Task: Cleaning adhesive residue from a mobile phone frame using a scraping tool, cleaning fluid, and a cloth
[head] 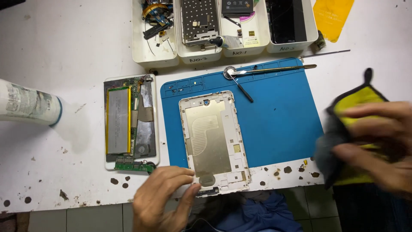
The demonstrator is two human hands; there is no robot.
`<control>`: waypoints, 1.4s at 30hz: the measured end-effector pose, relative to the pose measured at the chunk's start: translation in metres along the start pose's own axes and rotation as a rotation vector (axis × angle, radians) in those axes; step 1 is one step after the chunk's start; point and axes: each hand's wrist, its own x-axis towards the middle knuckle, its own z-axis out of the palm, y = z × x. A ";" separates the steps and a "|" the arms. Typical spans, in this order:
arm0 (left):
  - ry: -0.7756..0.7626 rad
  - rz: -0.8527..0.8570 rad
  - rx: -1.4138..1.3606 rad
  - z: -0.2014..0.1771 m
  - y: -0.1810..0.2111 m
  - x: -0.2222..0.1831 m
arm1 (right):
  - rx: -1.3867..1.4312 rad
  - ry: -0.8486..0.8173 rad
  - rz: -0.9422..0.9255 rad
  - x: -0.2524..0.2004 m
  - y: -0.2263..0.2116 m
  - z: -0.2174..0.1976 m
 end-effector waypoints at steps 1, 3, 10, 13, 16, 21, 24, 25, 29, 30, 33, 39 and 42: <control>-0.017 -0.036 -0.063 0.003 0.007 0.002 | -0.007 -0.007 0.003 0.005 -0.029 0.050; -0.051 -0.054 -0.118 0.016 0.013 0.004 | 0.028 -0.152 -0.003 0.016 -0.018 0.071; -0.062 -0.234 -0.166 0.061 0.034 0.009 | 0.030 -0.513 -0.136 0.029 -0.021 0.114; -0.051 -0.245 -0.146 0.069 0.025 0.008 | 0.099 -0.796 -0.312 0.039 -0.043 0.108; 0.017 -0.232 -0.137 0.071 0.025 0.007 | -0.067 -0.715 -0.354 0.063 -0.049 0.090; -0.050 -0.059 -0.167 0.066 0.032 0.009 | -0.701 -0.168 -0.485 0.123 -0.013 0.054; -0.070 -0.017 -0.161 0.069 0.032 0.008 | -0.975 -0.037 -0.503 0.135 -0.002 0.052; -0.071 0.001 -0.167 0.070 0.031 0.006 | -1.020 -0.045 -0.495 0.136 0.002 0.054; -0.112 -0.070 -0.149 0.067 0.038 0.009 | -1.171 -0.020 -0.541 0.139 0.009 0.060; -0.098 -0.040 -0.126 0.069 0.039 0.009 | -1.150 -0.004 -0.543 0.140 0.011 0.061; -0.085 -0.009 -0.076 0.072 0.036 0.009 | -1.148 0.011 -0.555 0.141 0.016 0.060; 0.016 -0.111 0.025 0.074 0.029 0.011 | -1.109 0.015 -0.461 0.113 0.014 0.038; 0.075 -0.216 0.134 0.078 0.024 0.014 | -0.846 0.005 -0.487 0.086 -0.002 0.026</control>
